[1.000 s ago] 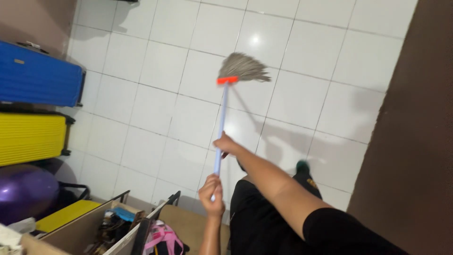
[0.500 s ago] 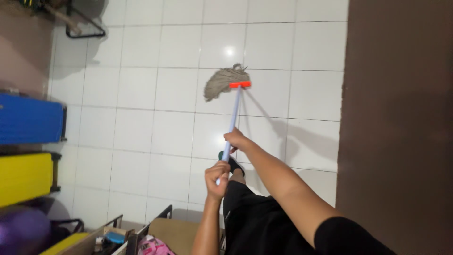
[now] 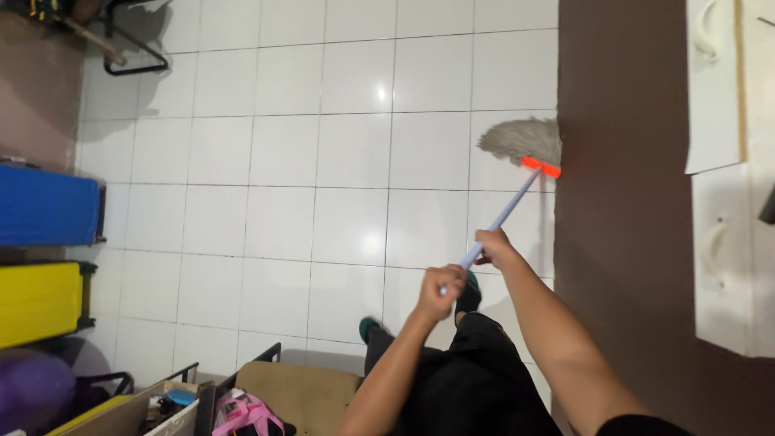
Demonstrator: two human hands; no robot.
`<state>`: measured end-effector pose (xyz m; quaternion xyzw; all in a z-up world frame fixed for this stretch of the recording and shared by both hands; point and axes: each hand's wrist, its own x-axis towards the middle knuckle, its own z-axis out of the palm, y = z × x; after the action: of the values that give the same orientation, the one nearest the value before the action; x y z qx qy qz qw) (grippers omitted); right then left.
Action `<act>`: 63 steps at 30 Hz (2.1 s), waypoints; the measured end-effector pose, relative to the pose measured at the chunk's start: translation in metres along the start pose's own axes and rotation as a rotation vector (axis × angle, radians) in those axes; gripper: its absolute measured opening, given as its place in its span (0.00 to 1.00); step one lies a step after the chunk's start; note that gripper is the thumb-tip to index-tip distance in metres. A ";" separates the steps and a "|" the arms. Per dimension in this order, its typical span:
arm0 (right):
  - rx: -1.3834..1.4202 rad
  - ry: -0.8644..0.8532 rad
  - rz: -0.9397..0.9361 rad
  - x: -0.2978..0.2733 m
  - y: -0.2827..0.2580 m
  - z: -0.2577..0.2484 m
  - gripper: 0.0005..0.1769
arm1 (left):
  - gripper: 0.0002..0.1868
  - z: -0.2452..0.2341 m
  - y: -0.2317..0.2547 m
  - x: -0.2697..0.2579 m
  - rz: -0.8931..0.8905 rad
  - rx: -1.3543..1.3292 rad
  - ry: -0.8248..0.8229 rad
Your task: The recorder is mopping the tiled floor of a house using a mop and a bucket of water.
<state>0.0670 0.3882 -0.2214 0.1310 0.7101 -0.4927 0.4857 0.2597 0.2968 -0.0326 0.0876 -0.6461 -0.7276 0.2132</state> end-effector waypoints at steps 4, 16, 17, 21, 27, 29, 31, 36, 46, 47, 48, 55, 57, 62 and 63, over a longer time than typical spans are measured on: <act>-0.034 -0.006 0.020 -0.032 0.011 0.038 0.09 | 0.11 -0.023 0.011 -0.039 -0.084 0.025 0.035; -0.331 -0.282 -0.069 -0.108 0.104 0.370 0.25 | 0.09 -0.205 0.111 -0.241 0.082 0.299 0.574; -0.403 -0.318 -0.068 -0.118 0.111 0.398 0.28 | 0.09 -0.216 0.122 -0.256 0.081 0.327 0.631; -0.496 -0.528 -0.002 -0.171 0.145 0.477 0.32 | 0.09 -0.243 0.146 -0.318 0.112 0.391 0.757; -0.589 -0.639 0.026 -0.228 0.160 0.500 0.20 | 0.10 -0.236 0.153 -0.353 0.181 0.372 0.786; -0.572 -0.616 0.015 -0.224 0.161 0.484 0.18 | 0.10 -0.228 0.143 -0.349 0.212 0.361 0.775; -0.536 -0.584 0.022 -0.217 0.160 0.455 0.15 | 0.10 -0.208 0.135 -0.342 0.224 0.345 0.745; -0.434 -0.501 -0.059 -0.186 0.139 0.332 0.12 | 0.12 -0.126 0.114 -0.297 0.204 0.326 0.577; -0.167 -0.173 -0.024 -0.140 0.134 0.056 0.16 | 0.08 0.054 0.061 -0.208 0.101 0.268 0.237; -0.119 -0.163 -0.021 -0.136 0.141 0.034 0.14 | 0.08 0.065 0.051 -0.207 0.077 0.249 0.200; -0.069 -0.157 -0.026 -0.131 0.144 0.017 0.14 | 0.08 0.071 0.042 -0.204 0.061 0.235 0.161; -0.147 -0.040 0.033 -0.143 0.198 -0.035 0.12 | 0.10 0.106 0.022 -0.251 0.068 0.016 0.182; -0.182 -0.046 0.058 -0.167 0.222 -0.007 0.15 | 0.10 0.091 0.026 -0.294 0.036 0.042 0.298; -0.258 -0.148 -0.022 -0.213 0.270 0.121 0.28 | 0.11 0.035 0.072 -0.396 0.047 0.145 0.519; -0.296 -0.211 -0.028 -0.222 0.286 0.148 0.33 | 0.11 0.024 0.084 -0.419 0.050 0.181 0.565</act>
<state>0.4493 0.4684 -0.2100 -0.0043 0.7218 -0.4005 0.5644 0.6410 0.4894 -0.0090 0.2891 -0.6255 -0.6084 0.3938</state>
